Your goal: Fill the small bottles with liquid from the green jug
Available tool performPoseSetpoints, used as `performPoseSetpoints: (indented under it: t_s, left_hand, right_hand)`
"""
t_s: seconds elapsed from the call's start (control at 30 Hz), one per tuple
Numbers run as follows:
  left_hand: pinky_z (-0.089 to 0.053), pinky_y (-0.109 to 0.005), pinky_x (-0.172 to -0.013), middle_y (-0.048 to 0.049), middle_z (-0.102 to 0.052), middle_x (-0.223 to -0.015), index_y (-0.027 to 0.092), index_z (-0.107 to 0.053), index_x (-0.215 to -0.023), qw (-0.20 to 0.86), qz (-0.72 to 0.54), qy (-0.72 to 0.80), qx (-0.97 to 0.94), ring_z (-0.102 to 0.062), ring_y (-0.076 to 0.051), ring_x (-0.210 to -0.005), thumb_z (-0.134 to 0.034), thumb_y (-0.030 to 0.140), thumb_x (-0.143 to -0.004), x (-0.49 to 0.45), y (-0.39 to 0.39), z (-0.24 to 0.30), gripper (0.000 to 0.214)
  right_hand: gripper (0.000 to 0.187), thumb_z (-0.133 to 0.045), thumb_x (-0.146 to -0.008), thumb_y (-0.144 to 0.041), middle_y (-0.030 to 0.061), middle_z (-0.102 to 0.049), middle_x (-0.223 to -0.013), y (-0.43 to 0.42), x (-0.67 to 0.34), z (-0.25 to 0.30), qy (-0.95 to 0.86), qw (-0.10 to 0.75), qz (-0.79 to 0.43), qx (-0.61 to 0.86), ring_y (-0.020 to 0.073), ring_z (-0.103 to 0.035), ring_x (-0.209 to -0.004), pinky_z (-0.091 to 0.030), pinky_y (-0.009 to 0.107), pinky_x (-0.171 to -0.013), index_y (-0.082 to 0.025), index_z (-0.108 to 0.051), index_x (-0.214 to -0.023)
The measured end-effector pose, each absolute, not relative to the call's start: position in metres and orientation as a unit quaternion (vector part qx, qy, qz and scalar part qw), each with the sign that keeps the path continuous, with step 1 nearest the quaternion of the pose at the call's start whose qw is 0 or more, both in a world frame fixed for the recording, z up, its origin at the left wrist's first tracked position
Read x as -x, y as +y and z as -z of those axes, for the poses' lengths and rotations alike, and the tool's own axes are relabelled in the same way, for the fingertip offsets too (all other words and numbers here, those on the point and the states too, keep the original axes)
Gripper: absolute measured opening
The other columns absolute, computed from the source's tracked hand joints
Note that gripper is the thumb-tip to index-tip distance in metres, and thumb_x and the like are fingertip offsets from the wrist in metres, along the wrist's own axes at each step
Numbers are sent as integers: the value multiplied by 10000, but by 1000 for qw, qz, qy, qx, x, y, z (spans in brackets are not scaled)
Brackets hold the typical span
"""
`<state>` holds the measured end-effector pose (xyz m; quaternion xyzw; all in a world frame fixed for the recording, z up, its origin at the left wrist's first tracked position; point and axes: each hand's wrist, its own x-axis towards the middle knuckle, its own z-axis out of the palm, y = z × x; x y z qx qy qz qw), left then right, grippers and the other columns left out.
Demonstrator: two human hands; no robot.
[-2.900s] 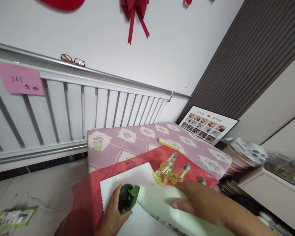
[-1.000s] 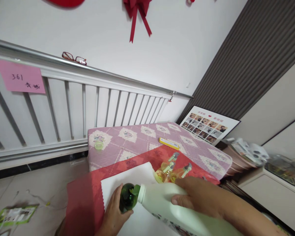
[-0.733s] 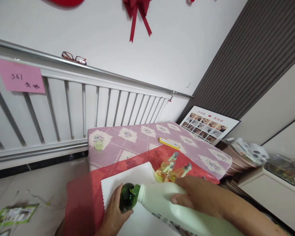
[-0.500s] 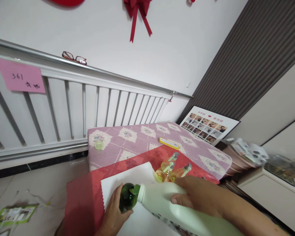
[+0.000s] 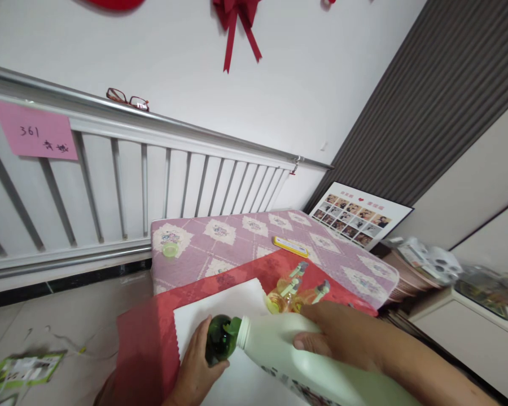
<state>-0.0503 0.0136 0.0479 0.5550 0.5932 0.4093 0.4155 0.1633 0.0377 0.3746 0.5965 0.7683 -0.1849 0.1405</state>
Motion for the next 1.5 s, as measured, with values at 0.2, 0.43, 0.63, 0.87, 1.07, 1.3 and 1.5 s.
performPoseSetpoints:
  t_s: [0.2, 0.43, 0.63, 0.87, 1.07, 1.3, 1.5]
  left_hand:
    - [-267, -470, -1294, -180, -383, -1634, 91, -301, -1524, 422, -394, 597, -558, -346, -304, -1527, -651, 236, -641, 52, 13, -52, 961]
    - [-268, -476, -1295, -176, -399, -1628, 104, -329, -1514, 415, -400, 598, -557, -355, -312, -1524, -666, 251, -629, 50, 14, -48, 959]
    - [-264, -480, -1297, -178, -389, -1633, 96, -305, -1524, 414, -396, 597, -562, -349, -306, -1527, -657, 252, -640, 51, 14, -47, 965]
    - [-270, -472, -1295, -169, -399, -1629, 110, -320, -1520, 417, -401, 594, -559, -353, -306, -1526, -657, 242, -630, 51, 13, -47, 961]
    - [-277, -482, -1292, -176, -406, -1623, 109, -320, -1517, 414, -408, 592, -558, -363, -310, -1520, -661, 238, -630, 51, 13, -46, 959]
    - [-282, -503, -1285, -176, -413, -1621, 133, -332, -1504, 405, -419, 590, -559, -366, -311, -1519, -676, 242, -633, 49, 14, -39, 943]
    - [-281, -496, -1286, -175, -415, -1619, 127, -331, -1505, 409, -417, 592, -555, -372, -307, -1514, -675, 232, -635, 50, 15, -41, 942]
  right_hand:
    - [488, -483, -876, -667, 137, -768, -1050, 38, -159, -381, 752, 179, 230, -592, 348, -717, -935, -539, 427, -787, -226, -666, -978]
    - [523, -463, -883, -689, 153, -768, -1100, 41, -161, -379, 764, 182, 224, -577, 361, -717, -992, -551, 408, -790, -220, -675, -978]
    - [499, -483, -858, -675, 141, -782, -1044, 39, -157, -379, 760, 165, 224, -587, 345, -730, -952, -560, 392, -761, -226, -683, -947]
    - [507, -479, -818, -691, 111, -785, -902, 35, -155, -375, 774, 124, 200, -588, 322, -729, -837, -543, 382, -701, -227, -680, -857]
    - [522, -489, -815, -710, 104, -793, -926, 35, -156, -374, 767, 120, 206, -596, 318, -727, -841, -539, 381, -698, -232, -691, -869]
    - [585, -455, -804, -744, 124, -785, -925, 36, -154, -376, 767, 133, 215, -590, 341, -734, -867, -550, 402, -718, -216, -689, -898]
    - [594, -465, -803, -734, 160, -787, -995, 36, -154, -377, 763, 133, 213, -595, 364, -728, -905, -555, 435, -744, -203, -700, -925]
